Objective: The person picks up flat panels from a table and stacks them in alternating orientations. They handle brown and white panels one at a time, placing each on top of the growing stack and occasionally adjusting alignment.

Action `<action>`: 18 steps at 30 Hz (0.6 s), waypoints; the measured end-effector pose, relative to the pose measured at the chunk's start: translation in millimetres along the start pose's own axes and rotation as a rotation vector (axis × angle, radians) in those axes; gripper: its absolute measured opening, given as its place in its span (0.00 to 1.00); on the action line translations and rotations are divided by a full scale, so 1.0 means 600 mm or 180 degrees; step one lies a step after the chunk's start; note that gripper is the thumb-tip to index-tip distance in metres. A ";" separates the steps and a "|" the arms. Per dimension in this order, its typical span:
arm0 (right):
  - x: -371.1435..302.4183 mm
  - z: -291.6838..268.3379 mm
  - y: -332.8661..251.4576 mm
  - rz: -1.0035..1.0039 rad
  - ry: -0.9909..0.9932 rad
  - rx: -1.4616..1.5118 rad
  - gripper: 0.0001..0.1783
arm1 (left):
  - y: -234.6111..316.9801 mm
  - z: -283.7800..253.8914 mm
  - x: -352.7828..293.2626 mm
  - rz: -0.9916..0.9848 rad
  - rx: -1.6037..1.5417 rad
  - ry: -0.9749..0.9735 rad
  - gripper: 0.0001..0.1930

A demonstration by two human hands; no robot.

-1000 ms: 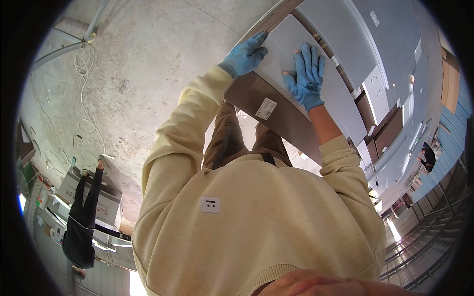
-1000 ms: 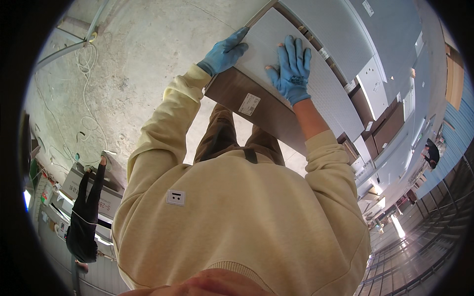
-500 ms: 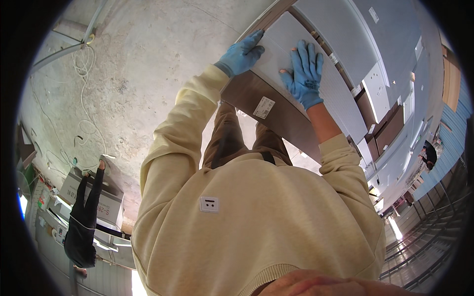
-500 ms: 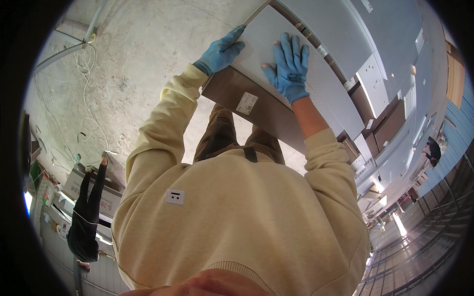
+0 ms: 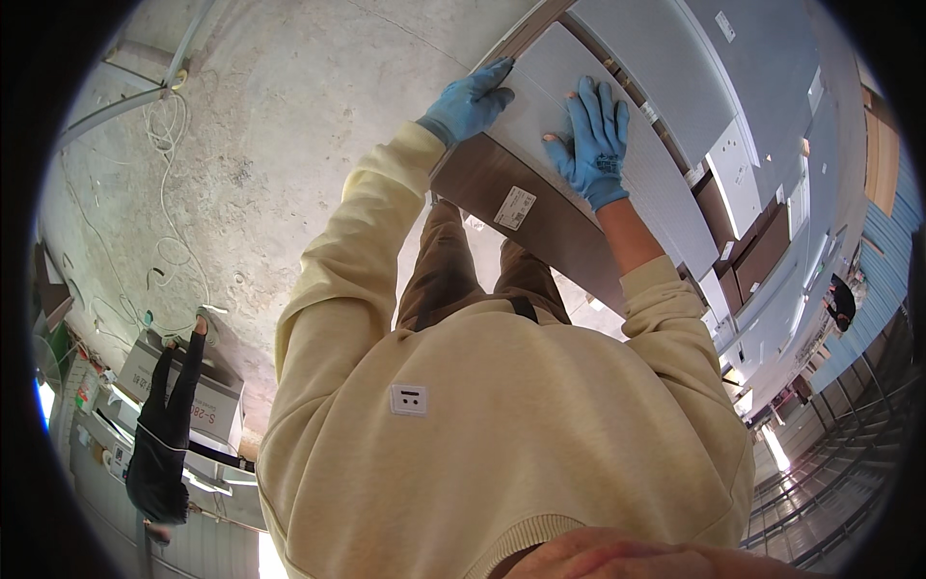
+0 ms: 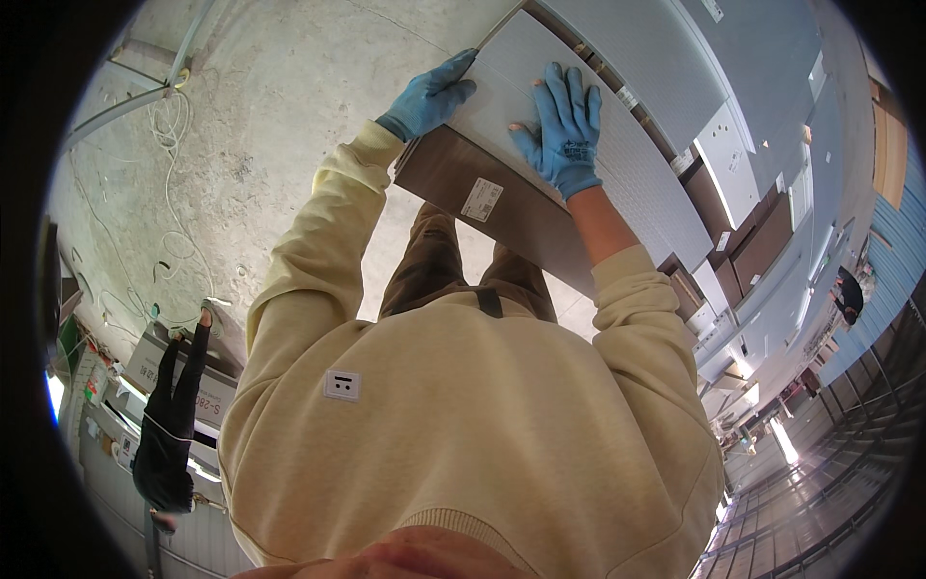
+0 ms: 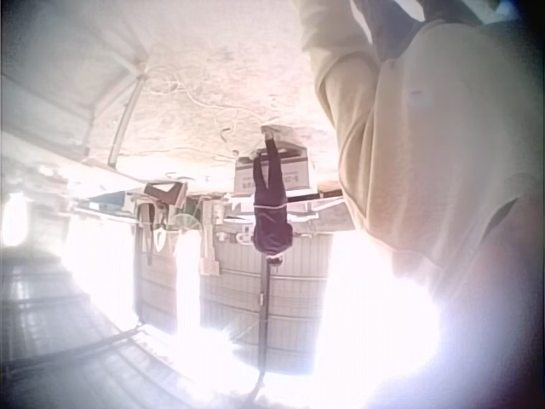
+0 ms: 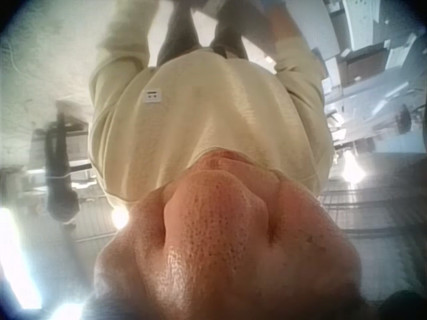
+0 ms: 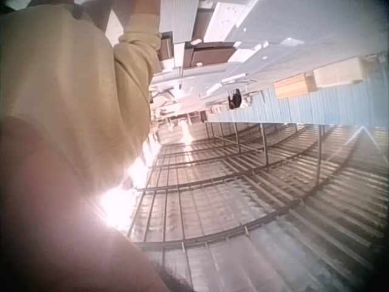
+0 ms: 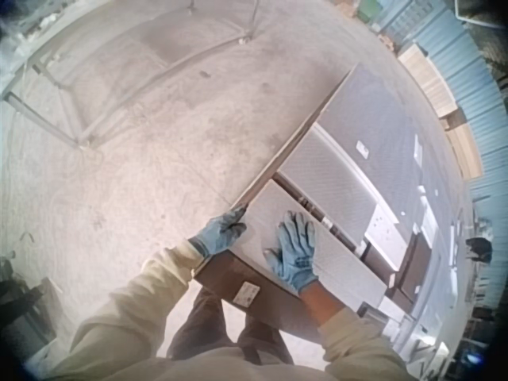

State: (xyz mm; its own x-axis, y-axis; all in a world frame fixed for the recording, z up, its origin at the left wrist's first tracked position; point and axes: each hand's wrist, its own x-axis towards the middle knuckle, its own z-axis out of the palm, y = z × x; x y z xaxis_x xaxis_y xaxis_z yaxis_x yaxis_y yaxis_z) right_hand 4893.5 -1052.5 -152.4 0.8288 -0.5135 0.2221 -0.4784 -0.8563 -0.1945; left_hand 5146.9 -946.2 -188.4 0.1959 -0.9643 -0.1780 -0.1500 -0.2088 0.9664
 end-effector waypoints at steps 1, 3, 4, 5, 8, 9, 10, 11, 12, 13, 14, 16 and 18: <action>0.000 0.000 0.000 0.0001 0.0011 0.0007 0.42 | 0.000 -0.001 0.000 0.0003 -0.0041 -0.0004 0.30; 0.000 -0.001 -0.001 0.0008 0.0019 0.0013 0.42 | 0.002 -0.002 0.000 -0.0040 -0.0100 -0.0011 0.30; 0.000 -0.001 -0.001 0.0012 0.0014 0.0014 0.42 | 0.002 -0.002 -0.001 -0.0108 -0.0138 -0.0043 0.30; 0.000 -0.002 -0.001 0.0016 0.0008 0.0014 0.42 | 0.003 -0.001 -0.001 -0.0136 -0.0175 -0.0040 0.30; 0.000 -0.003 -0.002 -0.0022 0.0042 0.0082 0.42 | 0.003 -0.004 -0.002 -0.0068 -0.0116 -0.0024 0.29; 0.001 -0.004 -0.002 -0.0013 0.0033 0.0081 0.41 | 0.002 -0.006 -0.003 -0.0031 -0.0039 -0.0030 0.28; 0.001 -0.004 -0.001 -0.0008 0.0020 0.0094 0.41 | 0.000 -0.011 -0.005 -0.0124 -0.0260 -0.0041 0.28; 0.001 -0.003 -0.001 -0.0003 -0.0003 0.0115 0.40 | -0.003 -0.019 -0.010 -0.0234 -0.0456 -0.0062 0.28; 0.000 -0.003 -0.001 -0.0016 0.0029 0.0087 0.40 | -0.006 -0.027 -0.017 -0.0308 -0.0645 -0.0044 0.27; 0.000 -0.001 0.000 -0.0030 0.0077 0.0054 0.40 | -0.009 -0.034 -0.031 -0.0436 -0.0824 0.0185 0.28; -0.001 0.001 0.001 -0.0013 0.0071 0.0000 0.40 | -0.012 -0.041 -0.050 -0.0397 -0.0885 0.0280 0.28; -0.001 0.005 0.003 -0.0082 0.0158 -0.0005 0.40 | -0.017 -0.055 -0.100 -0.0314 -0.0966 0.0521 0.29; -0.001 0.008 0.005 -0.0125 0.0222 -0.0006 0.40 | -0.017 -0.060 -0.153 -0.0440 -0.1046 0.0416 0.28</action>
State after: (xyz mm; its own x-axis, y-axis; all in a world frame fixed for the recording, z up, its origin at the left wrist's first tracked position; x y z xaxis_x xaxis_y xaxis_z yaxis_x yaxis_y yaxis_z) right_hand 4892.7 -1054.5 -158.0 0.8247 -0.4821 0.2957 -0.4466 -0.8759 -0.1826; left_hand 5165.5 -849.4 -175.4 0.3176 -0.8974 -0.3063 0.2012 -0.2519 0.9466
